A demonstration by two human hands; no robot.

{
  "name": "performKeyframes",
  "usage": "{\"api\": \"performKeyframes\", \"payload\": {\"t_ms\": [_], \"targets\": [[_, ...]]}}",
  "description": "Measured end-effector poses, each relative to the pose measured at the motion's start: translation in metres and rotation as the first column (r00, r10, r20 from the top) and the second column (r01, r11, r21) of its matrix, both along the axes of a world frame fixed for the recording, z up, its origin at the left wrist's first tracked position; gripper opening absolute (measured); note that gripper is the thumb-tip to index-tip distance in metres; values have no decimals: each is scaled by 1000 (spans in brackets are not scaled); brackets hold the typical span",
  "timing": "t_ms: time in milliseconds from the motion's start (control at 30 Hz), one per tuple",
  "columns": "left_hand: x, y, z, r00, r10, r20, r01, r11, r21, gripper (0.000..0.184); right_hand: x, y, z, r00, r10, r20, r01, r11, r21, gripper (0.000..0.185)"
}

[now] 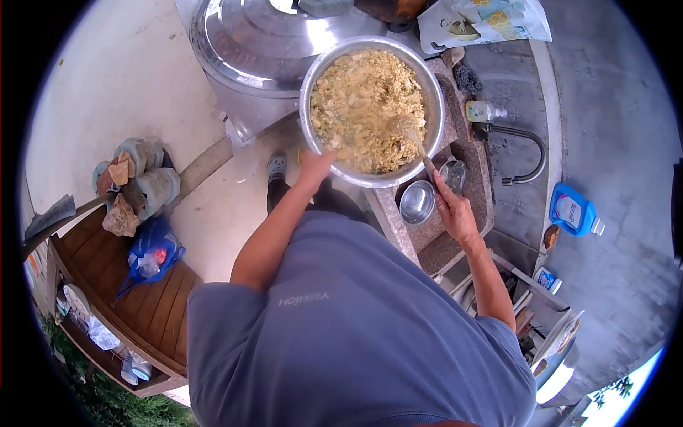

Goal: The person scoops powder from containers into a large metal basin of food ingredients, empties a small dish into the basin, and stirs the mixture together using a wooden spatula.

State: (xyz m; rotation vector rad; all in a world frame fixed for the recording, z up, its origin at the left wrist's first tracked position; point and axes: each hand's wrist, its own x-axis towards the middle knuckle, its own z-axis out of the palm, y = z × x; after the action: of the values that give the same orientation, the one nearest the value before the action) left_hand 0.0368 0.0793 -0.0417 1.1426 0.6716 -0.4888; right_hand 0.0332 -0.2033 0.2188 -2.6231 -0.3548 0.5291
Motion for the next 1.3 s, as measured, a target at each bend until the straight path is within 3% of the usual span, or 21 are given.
{"api": "performKeyframes", "payload": {"t_ms": [133,200,267,333,367,433,533,567,733,833,900,967,1000,1067,1100,1200,1300], "targets": [[0,-2,-3,1000,17,20,-18,1000,19,9,-29,10,-54,991,82,-107,-78,996,38,60],[1,-2,2,998,24,52,-25,999,23,10,-8,35,-79,962,-74,-263,31,986,-162,57],[1,1,5,994,14,107,-16,1000,22,11,15,58,-108,979,-133,-154,112,985,-133,54],[0,4,0,998,-26,49,25,1000,13,15,37,69,-145,980,-160,118,150,985,85,50],[1,4,-1,998,-52,23,52,999,6,17,47,69,-150,978,-183,102,171,978,119,49],[4,6,20,998,-19,63,21,1000,-22,19,58,68,-145,970,-234,70,219,959,179,47],[7,6,26,998,-3,61,7,998,-63,22,57,42,-98,943,-298,-145,328,907,266,46],[7,5,31,999,5,41,-2,998,-62,21,47,30,-81,968,-244,-58,251,945,209,45],[8,5,35,1000,-4,-10,3,998,-70,20,-13,19,16,940,-201,-276,185,979,-80,53],[6,6,27,1000,-11,-16,10,998,-67,21,-53,13,-34,991,-27,-129,19,998,-67,61],[7,5,35,1000,-18,-10,17,997,-80,22,-42,37,-77,982,-75,-176,47,986,-158,66],[7,5,35,999,-36,11,36,996,-86,24,-21,62,-120,983,-185,-23,185,983,14,58],[8,7,35,999,-44,25,46,995,-84,25,-6,78,-123,960,-273,-57,274,962,0,54],[7,6,37,998,-44,33,47,995,-83,27,0,92,-141,932,-364,-4,357,912,204,52],[7,9,34,997,-80,19,81,993,-89,27,0,100,-123,902,-423,-89,432,882,187,50],[7,11,18,993,-122,0,121,989,-84,29,-14,105,-88,899,-437,16,421,875,239,50],[8,13,35,985,-172,0,171,981,-93,28,0,132,-58,949,-308,64,299,946,124,50]]}}
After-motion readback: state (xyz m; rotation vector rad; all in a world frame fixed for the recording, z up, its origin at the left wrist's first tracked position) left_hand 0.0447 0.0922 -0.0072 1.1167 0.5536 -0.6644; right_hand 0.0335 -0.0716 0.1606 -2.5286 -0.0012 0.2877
